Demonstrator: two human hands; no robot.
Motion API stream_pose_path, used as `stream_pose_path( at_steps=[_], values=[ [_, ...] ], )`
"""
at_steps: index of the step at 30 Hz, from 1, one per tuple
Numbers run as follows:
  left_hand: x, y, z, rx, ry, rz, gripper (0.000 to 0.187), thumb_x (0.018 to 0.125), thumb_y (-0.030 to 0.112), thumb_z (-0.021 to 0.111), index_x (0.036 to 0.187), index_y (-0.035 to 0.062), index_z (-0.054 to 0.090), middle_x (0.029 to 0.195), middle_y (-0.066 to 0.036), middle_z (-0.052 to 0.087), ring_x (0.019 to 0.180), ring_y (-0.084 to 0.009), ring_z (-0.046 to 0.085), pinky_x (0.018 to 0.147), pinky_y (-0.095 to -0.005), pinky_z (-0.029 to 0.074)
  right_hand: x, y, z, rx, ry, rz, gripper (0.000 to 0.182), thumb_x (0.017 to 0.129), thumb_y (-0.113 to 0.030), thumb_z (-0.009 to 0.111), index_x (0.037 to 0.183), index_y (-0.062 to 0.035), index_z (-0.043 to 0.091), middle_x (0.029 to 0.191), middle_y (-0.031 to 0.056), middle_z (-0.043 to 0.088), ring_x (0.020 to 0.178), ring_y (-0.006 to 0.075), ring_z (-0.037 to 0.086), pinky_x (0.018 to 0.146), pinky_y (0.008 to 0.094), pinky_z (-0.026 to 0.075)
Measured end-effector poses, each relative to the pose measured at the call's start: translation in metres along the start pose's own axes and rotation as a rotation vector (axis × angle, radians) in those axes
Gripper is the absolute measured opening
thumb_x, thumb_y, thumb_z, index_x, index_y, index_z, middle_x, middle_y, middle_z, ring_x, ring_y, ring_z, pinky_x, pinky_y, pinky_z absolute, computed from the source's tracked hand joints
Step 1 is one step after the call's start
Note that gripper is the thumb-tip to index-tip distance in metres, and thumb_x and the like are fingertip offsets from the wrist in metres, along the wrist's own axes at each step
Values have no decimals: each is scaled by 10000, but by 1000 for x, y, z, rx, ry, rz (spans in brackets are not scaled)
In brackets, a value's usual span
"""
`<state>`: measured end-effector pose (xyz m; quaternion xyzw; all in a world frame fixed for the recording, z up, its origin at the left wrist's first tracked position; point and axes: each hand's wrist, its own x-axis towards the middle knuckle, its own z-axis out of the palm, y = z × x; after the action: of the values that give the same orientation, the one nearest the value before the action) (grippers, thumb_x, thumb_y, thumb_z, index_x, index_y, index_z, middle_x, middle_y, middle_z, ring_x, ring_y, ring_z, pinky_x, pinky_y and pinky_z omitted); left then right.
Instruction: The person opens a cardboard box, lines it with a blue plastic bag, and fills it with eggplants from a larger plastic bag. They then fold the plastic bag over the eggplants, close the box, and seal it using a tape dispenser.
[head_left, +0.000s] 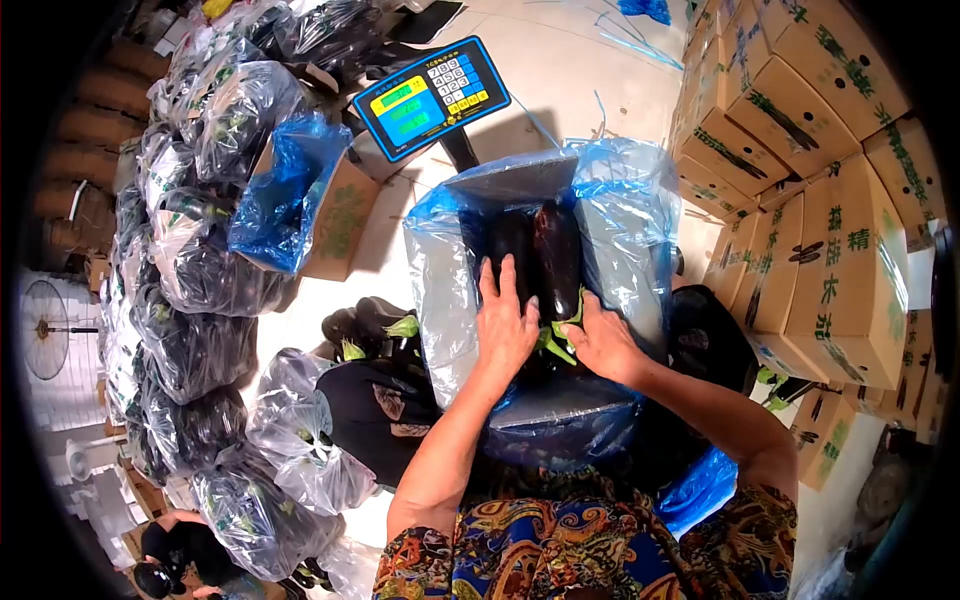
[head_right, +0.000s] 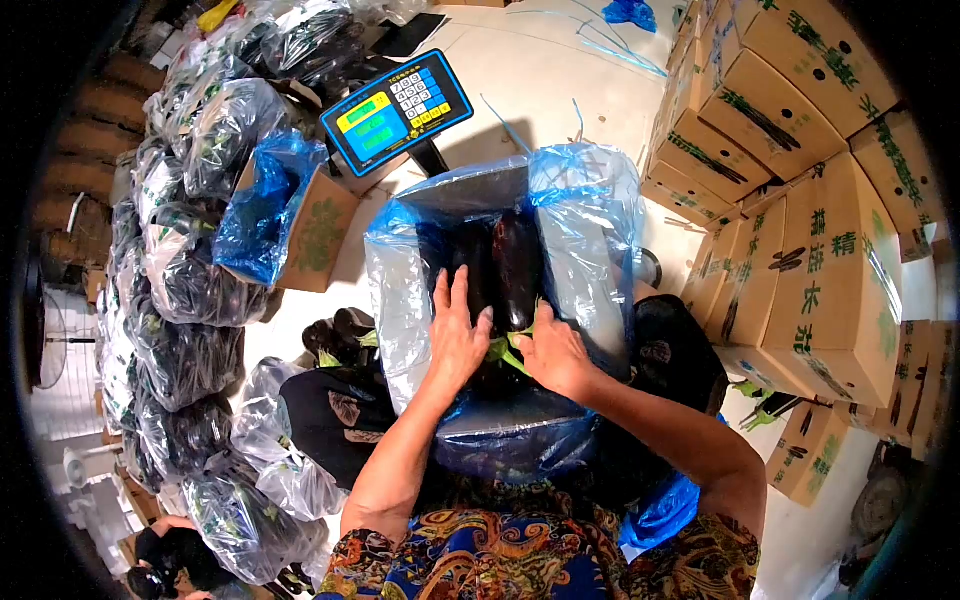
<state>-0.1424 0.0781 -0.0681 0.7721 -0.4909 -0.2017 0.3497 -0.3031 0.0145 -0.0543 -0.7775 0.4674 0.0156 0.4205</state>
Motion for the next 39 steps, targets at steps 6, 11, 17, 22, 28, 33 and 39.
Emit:
stream_pose_path(
  at_steps=[6, 11, 17, 22, 28, 33, 39],
  values=[
    [-1, -9, -1, -21, 25, 36, 664, 850, 156, 608, 1442, 61, 323, 1452, -349, 262, 1184, -549, 452, 958, -510, 447, 11, 5, 6, 414, -235, 124, 513, 868, -265, 671, 1246, 3, 451, 991, 177, 640, 907, 340, 635, 791, 408, 512],
    [-5, -11, 6, 27, 71, 65, 646, 853, 119, 592, 1435, 49, 320, 1446, -361, 259, 1097, -541, 517, 891, -491, 488, 19, -7, 2, 866, -180, 485, 490, 905, -435, 636, 1128, -6, 553, 926, 67, 630, 851, 189, 622, 760, 326, 512],
    [-9, -20, 7, -99, 164, 81, 601, 850, 69, 551, 1419, 46, 360, 1431, -347, 299, 1167, -528, 471, 940, -498, 452, 17, -21, -6, -177, 67, 68, 489, 845, -400, 679, 960, 56, 544, 937, 271, 650, 900, 441, 632, 758, 483, 516],
    [-12, -16, 20, -154, 208, 41, 603, 863, 65, 533, 1431, 45, 329, 1429, -338, 300, 1249, -504, 399, 1023, -485, 388, 13, -28, -7, -564, 71, 8, 445, 806, -366, 716, 964, 9, 536, 899, 241, 663, 828, 386, 667, 739, 464, 536],
    [1, -16, 38, -52, 185, 76, 643, 878, 92, 545, 1447, 1, 260, 1443, -375, 210, 1320, -522, 288, 1102, -501, 286, 10, -30, 6, -537, 165, -14, 429, 814, -347, 707, 964, 14, 530, 867, 219, 668, 818, 383, 671, 721, 455, 540],
    [1, -23, 41, -245, 172, 83, 636, 900, 127, 517, 1464, 9, 248, 1486, -358, 135, 1363, -517, 212, 1136, -509, 207, 14, -31, 2, -366, 108, -33, 408, 850, -333, 668, 952, 31, 515, 858, 274, 658, 824, 434, 655, 725, 510, 521],
    [-17, 11, -26, -129, 77, 193, 456, 881, 150, 597, 1307, 13, 507, 1467, -256, 356, 1344, -413, 370, 1102, -443, 311, -2, -30, -38, -429, 126, -123, 415, 860, -360, 665, 1030, 4, 559, 933, 260, 639, 899, 445, 614, 777, 500, 491]
  ],
)
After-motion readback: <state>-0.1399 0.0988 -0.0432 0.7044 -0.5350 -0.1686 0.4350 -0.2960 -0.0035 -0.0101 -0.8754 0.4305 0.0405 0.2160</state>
